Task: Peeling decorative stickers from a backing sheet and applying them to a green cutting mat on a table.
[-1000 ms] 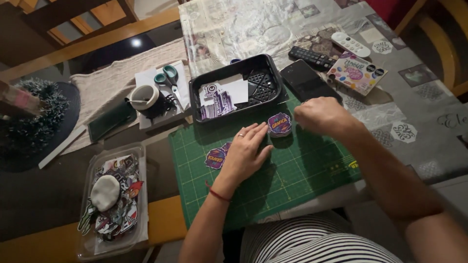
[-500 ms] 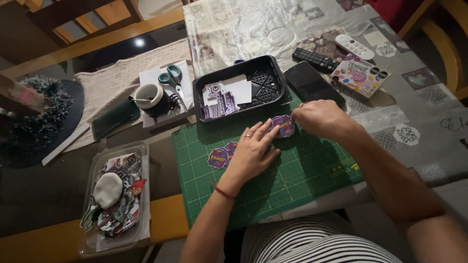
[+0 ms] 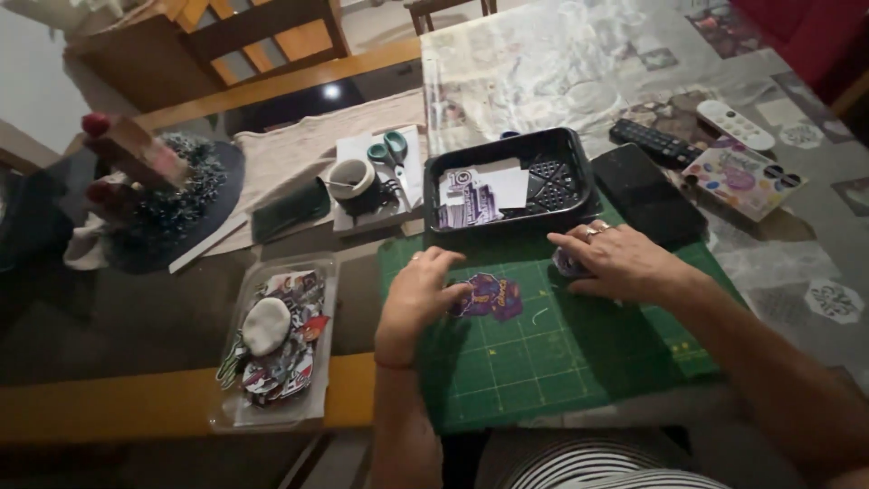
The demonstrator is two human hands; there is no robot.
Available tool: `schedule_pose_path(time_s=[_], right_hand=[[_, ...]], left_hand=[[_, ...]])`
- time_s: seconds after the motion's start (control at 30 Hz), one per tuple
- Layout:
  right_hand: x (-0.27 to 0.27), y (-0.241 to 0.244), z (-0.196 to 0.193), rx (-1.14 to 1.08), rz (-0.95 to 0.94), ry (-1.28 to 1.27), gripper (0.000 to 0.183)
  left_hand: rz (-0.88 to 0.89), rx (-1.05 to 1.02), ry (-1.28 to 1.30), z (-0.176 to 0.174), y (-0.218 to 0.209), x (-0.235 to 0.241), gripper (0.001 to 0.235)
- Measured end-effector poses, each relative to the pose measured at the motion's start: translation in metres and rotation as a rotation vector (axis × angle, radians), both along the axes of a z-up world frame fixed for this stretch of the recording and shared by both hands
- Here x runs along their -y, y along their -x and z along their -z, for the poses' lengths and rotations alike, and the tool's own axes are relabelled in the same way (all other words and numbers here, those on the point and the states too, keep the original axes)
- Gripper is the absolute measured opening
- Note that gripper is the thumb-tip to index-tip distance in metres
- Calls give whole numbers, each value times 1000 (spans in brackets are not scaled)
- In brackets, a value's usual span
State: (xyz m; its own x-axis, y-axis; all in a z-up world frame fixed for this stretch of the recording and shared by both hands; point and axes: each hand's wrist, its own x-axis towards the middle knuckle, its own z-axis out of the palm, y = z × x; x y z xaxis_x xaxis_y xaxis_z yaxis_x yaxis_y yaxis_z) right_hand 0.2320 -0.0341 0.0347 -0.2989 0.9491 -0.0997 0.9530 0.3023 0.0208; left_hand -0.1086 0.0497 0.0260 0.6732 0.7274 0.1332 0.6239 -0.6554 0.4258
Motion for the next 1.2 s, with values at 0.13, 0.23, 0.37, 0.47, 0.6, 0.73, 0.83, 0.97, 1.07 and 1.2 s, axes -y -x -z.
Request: schedule_pose_path(time_s=[0.13,0.23,0.37,0.47,0.6,0.73,0.83,0.97,1.07,1.2], right_hand=[[-3,2,-2,-9,34,68,81],[-3,2,-3,-15,44,82,81],[0,3,-7,-23,44,79,90],[0,2,-6,-29,29,73,91],[2,4,-12,-56,30,76,92],[3,4,-14,-35,50,117,93],[2,3,-14,-32,63,123,95],[6,9,-27,-52,117,155,95],[9,7,-29,-170,45,-48,90],[5,2,-8,-306,-38,-248,77]], left_hand=[[-167,-271,147,-6,12,0,66],[-176,-345,179,-1,9,0,71],[-157,-390,157,15,1,-6,60],[-133,-394,176,8,-2,-3,59],[-145,-378,160,0,-4,5,60],[-132,-290,201,1,-4,4,58],[-139,-257,172,2,-6,3,54],[-165,-31,286,-19,-15,10,32],[-163,226,197,-6,-25,6,39],[-101,480,138,6,-54,18,43]])
